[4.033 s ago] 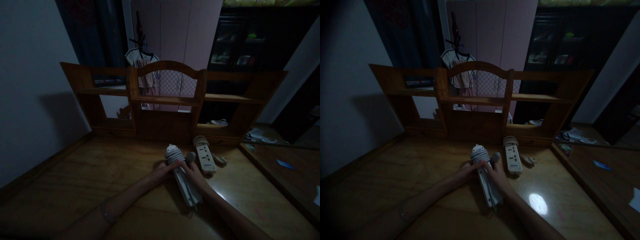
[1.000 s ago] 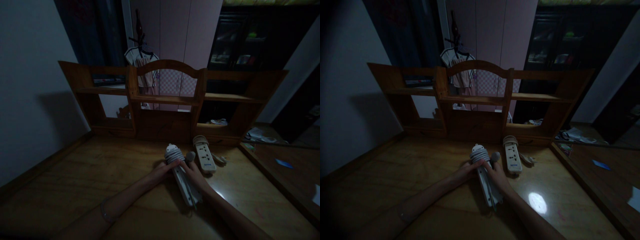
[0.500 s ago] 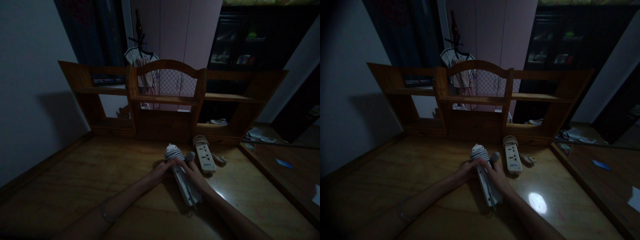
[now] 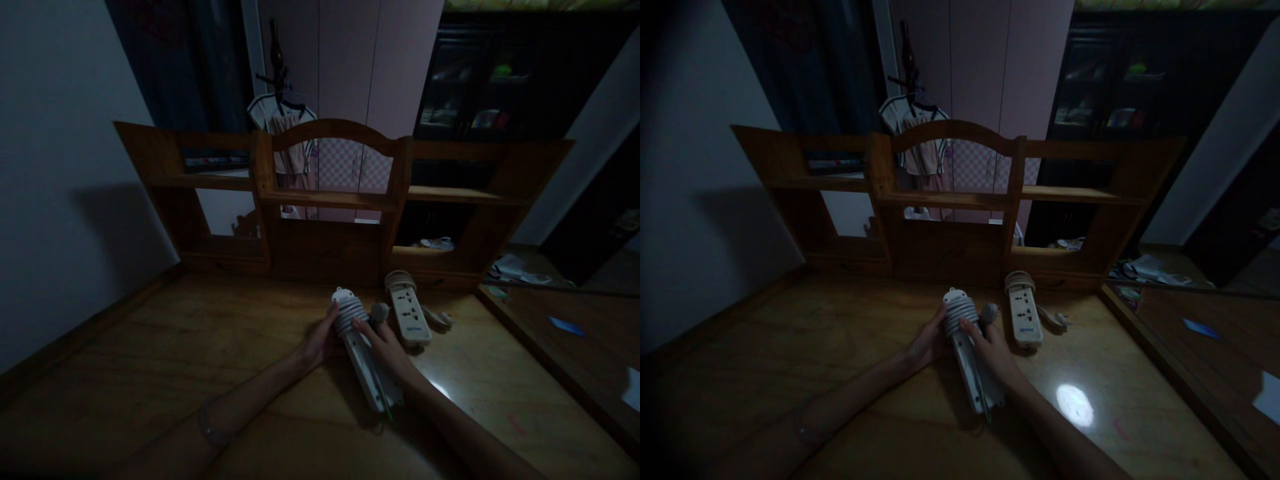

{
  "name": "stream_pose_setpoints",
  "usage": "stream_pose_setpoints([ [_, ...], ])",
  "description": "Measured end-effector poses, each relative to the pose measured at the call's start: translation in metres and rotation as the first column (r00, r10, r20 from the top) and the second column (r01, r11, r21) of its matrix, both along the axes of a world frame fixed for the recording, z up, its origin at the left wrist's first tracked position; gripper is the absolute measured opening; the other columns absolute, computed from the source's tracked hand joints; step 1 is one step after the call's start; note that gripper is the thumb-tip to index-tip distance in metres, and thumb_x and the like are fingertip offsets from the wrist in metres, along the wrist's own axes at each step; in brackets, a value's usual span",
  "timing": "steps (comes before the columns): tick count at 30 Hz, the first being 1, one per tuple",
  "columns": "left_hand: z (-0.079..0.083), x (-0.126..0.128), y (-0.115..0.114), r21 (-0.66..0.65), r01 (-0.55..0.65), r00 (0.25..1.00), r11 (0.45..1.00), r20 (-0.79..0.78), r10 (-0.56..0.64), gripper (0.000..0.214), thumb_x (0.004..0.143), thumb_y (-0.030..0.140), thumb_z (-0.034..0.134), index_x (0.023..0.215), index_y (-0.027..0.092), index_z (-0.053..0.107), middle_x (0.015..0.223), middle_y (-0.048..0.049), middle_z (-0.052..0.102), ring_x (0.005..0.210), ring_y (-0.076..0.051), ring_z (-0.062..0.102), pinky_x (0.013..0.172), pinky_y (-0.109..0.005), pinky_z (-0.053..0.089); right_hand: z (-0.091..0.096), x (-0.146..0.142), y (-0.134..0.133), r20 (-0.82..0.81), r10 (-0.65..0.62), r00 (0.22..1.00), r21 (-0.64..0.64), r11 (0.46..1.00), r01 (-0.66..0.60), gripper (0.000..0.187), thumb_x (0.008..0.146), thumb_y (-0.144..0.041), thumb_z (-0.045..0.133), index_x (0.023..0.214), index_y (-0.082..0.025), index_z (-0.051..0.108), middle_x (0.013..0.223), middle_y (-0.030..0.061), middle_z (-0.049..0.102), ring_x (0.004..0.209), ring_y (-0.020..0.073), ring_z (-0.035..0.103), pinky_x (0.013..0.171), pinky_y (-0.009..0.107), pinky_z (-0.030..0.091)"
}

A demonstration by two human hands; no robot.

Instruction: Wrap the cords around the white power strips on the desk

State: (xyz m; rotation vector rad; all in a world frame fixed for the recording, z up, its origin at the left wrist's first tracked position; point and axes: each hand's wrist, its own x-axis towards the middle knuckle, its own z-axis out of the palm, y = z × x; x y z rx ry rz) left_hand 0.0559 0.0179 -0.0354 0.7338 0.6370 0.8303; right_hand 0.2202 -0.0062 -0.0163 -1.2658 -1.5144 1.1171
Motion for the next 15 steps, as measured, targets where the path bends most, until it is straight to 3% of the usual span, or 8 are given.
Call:
stream_pose_setpoints([
  [8,0.009,0.0001,-0.0021,-0.025,-0.008,1.0,1.0,0.017,0.008,0.071,0.086,0.069,0.033,0.128,0.015,0.051,0.108,-0.0137,0.067,0.098,-0.027,0.064,0.084,-0.04,0.05,0.0001,-0.0001,-0.0007,0.009,-0.001,1.0,0.029,1.0,0.001,0.052,0.084,-0.058,0.053,0.11,-0.014,0.064,0.105,0.0067,0.067,0.101,0.0254,0.058,0.089,0.032,0.041],
  [15,0.0024,-0.0009,0.0004,-0.035,0.004,0.999,0.999,0.043,-0.002,0.072,0.084,0.069,0.037,0.125,0.013,0.054,0.106,-0.0142,0.068,0.097,-0.027,0.064,0.085,-0.04,0.049,-0.0031,0.0008,0.0008,0.025,-0.012,1.0,0.02,1.0,0.012,0.052,0.084,-0.058,0.053,0.107,-0.013,0.065,0.103,0.0069,0.068,0.098,0.0256,0.059,0.086,0.033,0.042],
])
